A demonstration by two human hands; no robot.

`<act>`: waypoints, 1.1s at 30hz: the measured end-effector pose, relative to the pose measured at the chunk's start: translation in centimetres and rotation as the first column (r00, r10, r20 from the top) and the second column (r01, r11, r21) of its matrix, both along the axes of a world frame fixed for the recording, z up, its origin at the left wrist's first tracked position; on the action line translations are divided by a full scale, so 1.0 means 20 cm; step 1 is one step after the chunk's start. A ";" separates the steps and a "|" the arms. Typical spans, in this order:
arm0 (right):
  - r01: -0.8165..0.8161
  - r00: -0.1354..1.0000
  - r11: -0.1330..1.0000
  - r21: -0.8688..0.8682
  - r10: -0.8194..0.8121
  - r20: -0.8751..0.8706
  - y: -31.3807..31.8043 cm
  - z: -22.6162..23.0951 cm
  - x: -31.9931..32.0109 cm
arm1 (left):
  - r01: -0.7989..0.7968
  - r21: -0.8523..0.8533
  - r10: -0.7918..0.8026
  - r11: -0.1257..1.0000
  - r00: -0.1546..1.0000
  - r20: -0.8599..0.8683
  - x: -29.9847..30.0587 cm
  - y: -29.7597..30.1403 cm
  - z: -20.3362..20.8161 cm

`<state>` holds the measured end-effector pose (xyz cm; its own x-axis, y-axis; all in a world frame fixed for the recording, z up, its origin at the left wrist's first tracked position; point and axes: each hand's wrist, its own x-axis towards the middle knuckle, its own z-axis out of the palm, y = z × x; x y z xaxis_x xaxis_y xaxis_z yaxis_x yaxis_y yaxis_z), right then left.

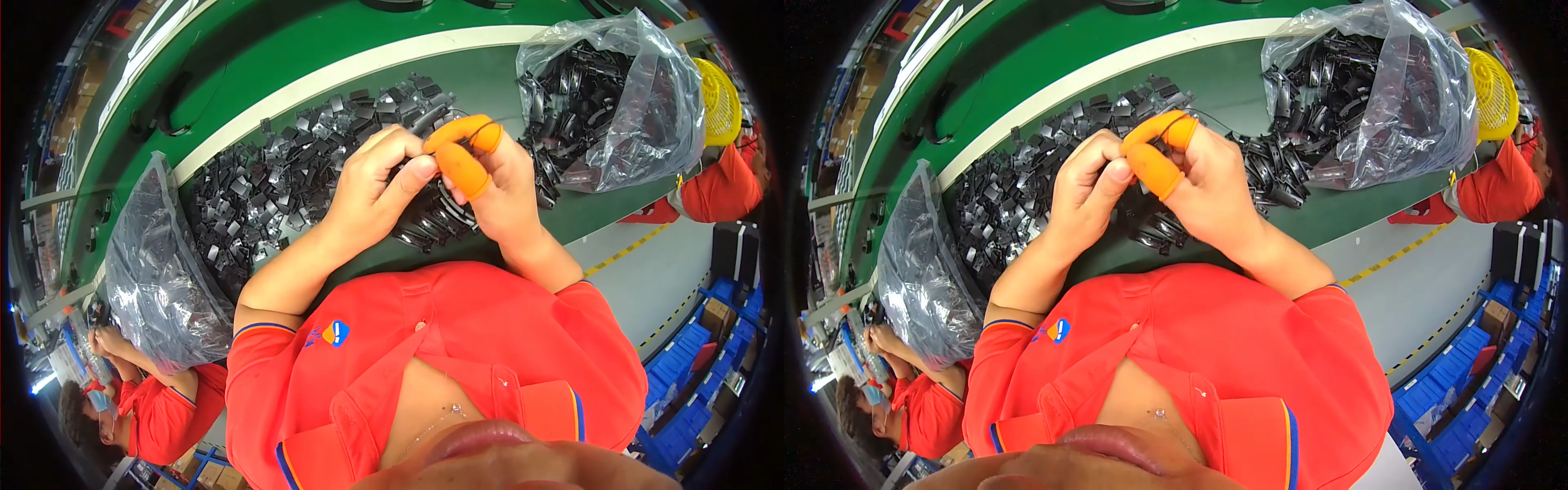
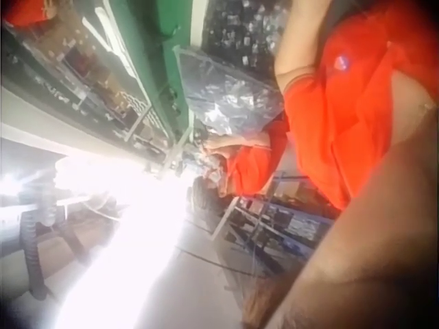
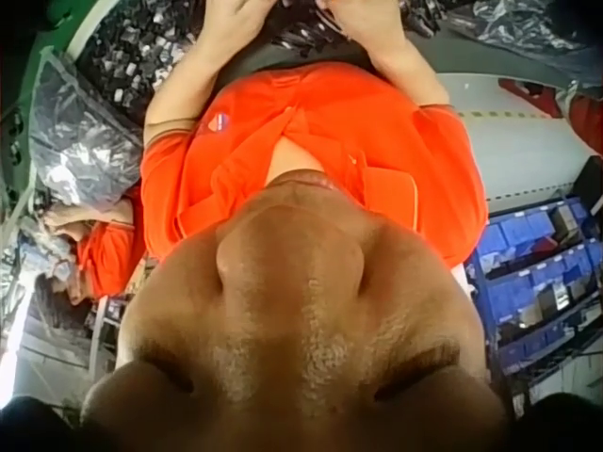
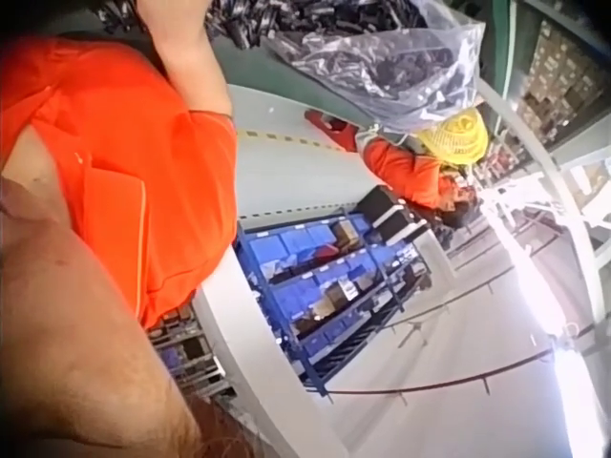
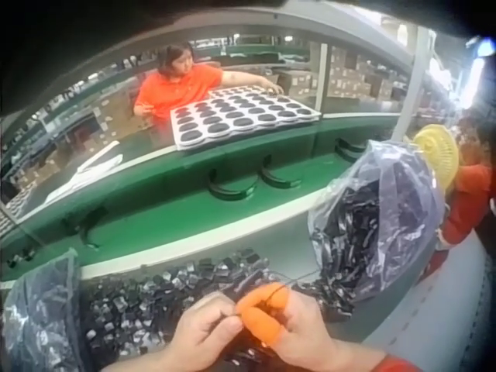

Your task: The person assembles small electronic parts into a black plastic casing by hand, taking the parts from blue storage bins.

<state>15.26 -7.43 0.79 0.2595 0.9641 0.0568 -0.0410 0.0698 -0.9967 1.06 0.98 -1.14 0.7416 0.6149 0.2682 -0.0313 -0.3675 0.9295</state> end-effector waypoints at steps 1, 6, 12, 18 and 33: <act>0.020 1.000 1.000 0.017 -0.020 -0.015 0.01 0.00 0.01 | 0.028 0.059 -0.028 0.998 1.000 0.003 0.01 0.00 0.00; 0.018 0.988 1.000 -0.017 -0.020 -0.156 0.01 0.03 0.05 | 0.172 0.208 -0.138 0.963 0.976 -0.169 -0.01 -0.02 0.10; -0.035 0.950 0.999 0.016 0.038 -0.310 0.00 0.00 0.03 | 0.206 0.127 -0.184 0.970 0.969 -0.163 -0.02 -0.01 0.07; 0.062 0.951 0.997 -0.039 -0.071 -0.302 0.01 0.02 -0.01 | 0.145 0.187 -0.094 0.972 0.962 -0.258 -0.02 -0.02 0.09; -0.167 0.949 0.986 -0.023 0.154 -0.275 0.03 0.03 0.12 | 0.460 -0.523 -0.417 0.718 0.885 0.206 -0.06 0.04 0.09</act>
